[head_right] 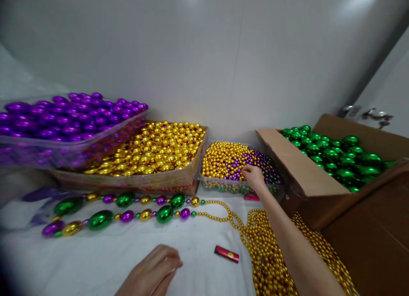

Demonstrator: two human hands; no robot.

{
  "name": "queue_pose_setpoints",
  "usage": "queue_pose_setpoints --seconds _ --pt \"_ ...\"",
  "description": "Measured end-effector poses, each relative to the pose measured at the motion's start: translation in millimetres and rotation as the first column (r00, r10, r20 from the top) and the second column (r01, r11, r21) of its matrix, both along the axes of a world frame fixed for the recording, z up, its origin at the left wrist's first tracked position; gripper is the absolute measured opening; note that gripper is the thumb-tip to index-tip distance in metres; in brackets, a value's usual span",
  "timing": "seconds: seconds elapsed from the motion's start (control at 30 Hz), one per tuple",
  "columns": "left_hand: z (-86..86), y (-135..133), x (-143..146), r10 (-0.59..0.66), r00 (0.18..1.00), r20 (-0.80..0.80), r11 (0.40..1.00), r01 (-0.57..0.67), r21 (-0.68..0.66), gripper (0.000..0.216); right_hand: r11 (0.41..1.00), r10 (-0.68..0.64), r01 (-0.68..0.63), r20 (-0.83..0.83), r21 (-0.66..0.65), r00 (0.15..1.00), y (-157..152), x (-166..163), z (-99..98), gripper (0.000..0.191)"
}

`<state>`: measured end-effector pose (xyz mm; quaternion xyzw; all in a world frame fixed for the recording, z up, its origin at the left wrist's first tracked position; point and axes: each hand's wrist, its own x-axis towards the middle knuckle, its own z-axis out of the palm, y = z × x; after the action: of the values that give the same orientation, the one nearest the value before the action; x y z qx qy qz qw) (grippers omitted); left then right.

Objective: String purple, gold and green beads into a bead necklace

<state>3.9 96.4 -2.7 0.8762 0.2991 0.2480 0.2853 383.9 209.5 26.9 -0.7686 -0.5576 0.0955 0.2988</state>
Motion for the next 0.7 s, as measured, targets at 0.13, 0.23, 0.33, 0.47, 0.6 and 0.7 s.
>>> queue_pose_setpoints --seconds 0.13,0.23,0.33,0.47,0.6,0.7 --pt "33.2 78 76 0.007 1.000 0.005 0.994 -0.008 0.110 0.023 0.990 -0.139 0.139 -0.014 -0.010 0.990 25 20 -6.9 0.019" --pt "40.9 142 125 0.048 0.998 -0.036 0.972 -0.039 0.231 0.023 0.966 -0.254 0.251 -0.053 -0.057 0.966 20 56 -7.3 0.019" --pt "39.9 192 163 0.169 0.970 -0.176 0.929 -0.098 0.356 0.026 0.957 -0.282 0.269 -0.138 -0.104 0.949 14 82 -8.5 0.022" --pt "31.0 228 195 0.250 0.928 -0.275 0.915 -0.133 0.382 0.040 0.975 -0.211 0.189 -0.224 -0.117 0.951 24 80 -13.8 0.021" --pt "21.7 240 210 0.272 0.902 -0.335 0.908 -0.126 0.399 0.039 0.989 -0.135 0.117 -0.219 -0.091 0.966 40 65 -22.4 0.021" --pt "19.5 244 216 0.270 0.896 -0.353 0.901 -0.106 0.420 0.038 0.988 -0.147 0.136 -0.166 -0.072 0.975 47 65 -28.3 0.020"
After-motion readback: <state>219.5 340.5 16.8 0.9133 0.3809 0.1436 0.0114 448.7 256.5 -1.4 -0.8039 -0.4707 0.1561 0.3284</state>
